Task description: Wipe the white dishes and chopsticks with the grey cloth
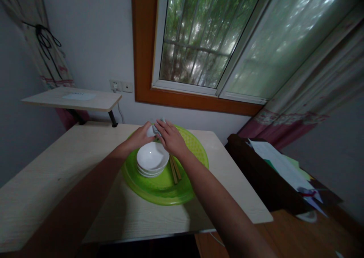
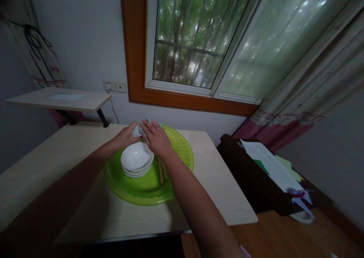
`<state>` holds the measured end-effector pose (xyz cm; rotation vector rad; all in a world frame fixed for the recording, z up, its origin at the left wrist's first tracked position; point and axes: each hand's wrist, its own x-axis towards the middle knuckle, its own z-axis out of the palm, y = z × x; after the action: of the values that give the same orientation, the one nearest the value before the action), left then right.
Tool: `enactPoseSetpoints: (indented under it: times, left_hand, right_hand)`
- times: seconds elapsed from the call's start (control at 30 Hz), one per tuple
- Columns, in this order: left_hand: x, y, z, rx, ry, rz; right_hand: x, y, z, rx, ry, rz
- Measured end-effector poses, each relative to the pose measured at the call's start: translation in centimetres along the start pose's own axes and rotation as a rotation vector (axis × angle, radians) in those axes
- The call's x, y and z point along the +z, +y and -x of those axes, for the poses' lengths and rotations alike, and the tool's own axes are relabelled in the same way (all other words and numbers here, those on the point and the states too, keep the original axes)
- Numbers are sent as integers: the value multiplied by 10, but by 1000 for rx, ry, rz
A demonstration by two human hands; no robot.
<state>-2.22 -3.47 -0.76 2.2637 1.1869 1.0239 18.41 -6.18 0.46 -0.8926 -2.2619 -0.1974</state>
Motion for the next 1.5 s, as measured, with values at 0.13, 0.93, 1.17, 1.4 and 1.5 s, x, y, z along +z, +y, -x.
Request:
enactPoseSetpoints:
  times: [0.13, 0.93, 1.17, 1.4, 1.5]
  left_hand:
    - [-1, 0, 0, -73, 17, -12]
    - [-4, -1, -2, -125, 100, 72]
    - [-6, 2, -2, -171, 149, 139]
    - [-8, 4, -1, -181, 142, 124]
    - [-7, 1, -1, -182, 146, 158]
  right_hand:
    - [2, 7, 0, 86, 66, -64]
    - [-1, -3, -2, 37, 49, -81]
    - [8, 33, 4, 252, 177, -146]
    - [20, 52, 15, 490, 188, -311]
    - [23, 50, 16, 492, 200, -410]
